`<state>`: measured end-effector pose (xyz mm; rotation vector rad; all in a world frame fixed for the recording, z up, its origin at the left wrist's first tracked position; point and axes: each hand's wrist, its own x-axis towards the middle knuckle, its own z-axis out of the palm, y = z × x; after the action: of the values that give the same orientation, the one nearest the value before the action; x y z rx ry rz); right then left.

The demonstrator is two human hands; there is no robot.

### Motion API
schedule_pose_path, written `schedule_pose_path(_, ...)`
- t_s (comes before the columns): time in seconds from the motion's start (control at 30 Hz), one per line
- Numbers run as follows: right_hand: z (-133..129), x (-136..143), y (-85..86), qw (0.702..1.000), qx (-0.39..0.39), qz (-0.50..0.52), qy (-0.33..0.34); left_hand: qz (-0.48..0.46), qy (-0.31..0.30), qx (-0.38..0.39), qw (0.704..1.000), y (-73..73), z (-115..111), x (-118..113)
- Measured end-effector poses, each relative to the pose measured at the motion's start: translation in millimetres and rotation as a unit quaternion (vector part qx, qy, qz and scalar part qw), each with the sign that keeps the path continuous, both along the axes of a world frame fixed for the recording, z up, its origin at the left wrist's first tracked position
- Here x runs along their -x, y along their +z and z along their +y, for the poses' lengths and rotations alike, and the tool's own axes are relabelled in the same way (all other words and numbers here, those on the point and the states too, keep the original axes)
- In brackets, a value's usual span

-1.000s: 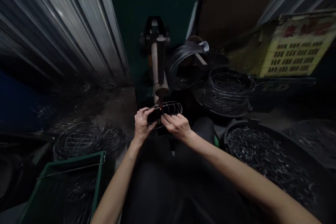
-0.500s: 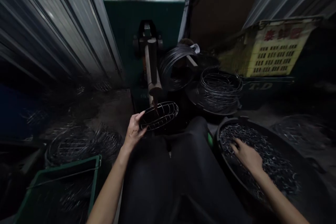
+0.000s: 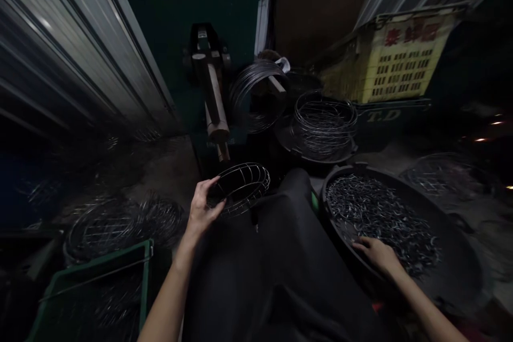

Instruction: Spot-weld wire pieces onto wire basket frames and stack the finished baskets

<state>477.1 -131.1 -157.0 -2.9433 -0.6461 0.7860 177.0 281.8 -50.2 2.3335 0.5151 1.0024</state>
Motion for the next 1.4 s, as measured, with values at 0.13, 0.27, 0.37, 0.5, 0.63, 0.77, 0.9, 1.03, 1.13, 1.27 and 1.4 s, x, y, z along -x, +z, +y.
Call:
schedule_pose_path(0.13,3,11,8.1,0.995,0.048,-0.068,0.062,-0.001,0.006,-0.002,1.000,1.6,2,-1)
schedule_pose_path(0.27,21,20,20.7,0.976,0.050,-0.122,0.172,-0.007,0.004,-0.001,1.000,3.4,0,-4)
schedule_pose_path(0.37,21,14,25.4,0.964,0.024,-0.149,0.219,-0.015,0.007,0.000,1.000,6.9,-3,-3)
schedule_pose_path(0.5,23,0,46.8,0.977,-0.042,-0.164,0.129,-0.014,0.015,-0.007,1.000,10.8,-4,-1)
schedule_pose_path(0.63,77,25,110.8,0.966,-0.234,-0.097,0.059,0.005,0.007,-0.005,1.000,11.1,-3,-6)
schedule_pose_path(0.77,166,84,173.3,0.890,-0.410,0.080,0.185,0.027,-0.016,-0.005,1.000,12.6,-7,-17)
schedule_pose_path(0.9,232,116,184.7,0.818,-0.471,0.042,0.326,0.050,-0.036,-0.013,0.998,17.6,-13,-17)
schedule_pose_path(1.03,261,117,166.8,0.762,-0.363,-0.208,0.494,0.072,-0.044,-0.008,0.996,20.5,-14,-10)
schedule_pose_path(1.13,270,114,159.2,0.706,-0.307,-0.296,0.566,0.071,-0.047,0.001,0.996,19.8,-14,-5)
schedule_pose_path(1.27,276,114,161.7,0.622,-0.367,-0.357,0.593,0.040,-0.034,0.015,0.998,19.0,-11,-2)
schedule_pose_path(1.4,282,115,164.2,0.565,-0.407,-0.395,0.599,0.006,-0.037,0.008,0.999,20.1,-5,0)
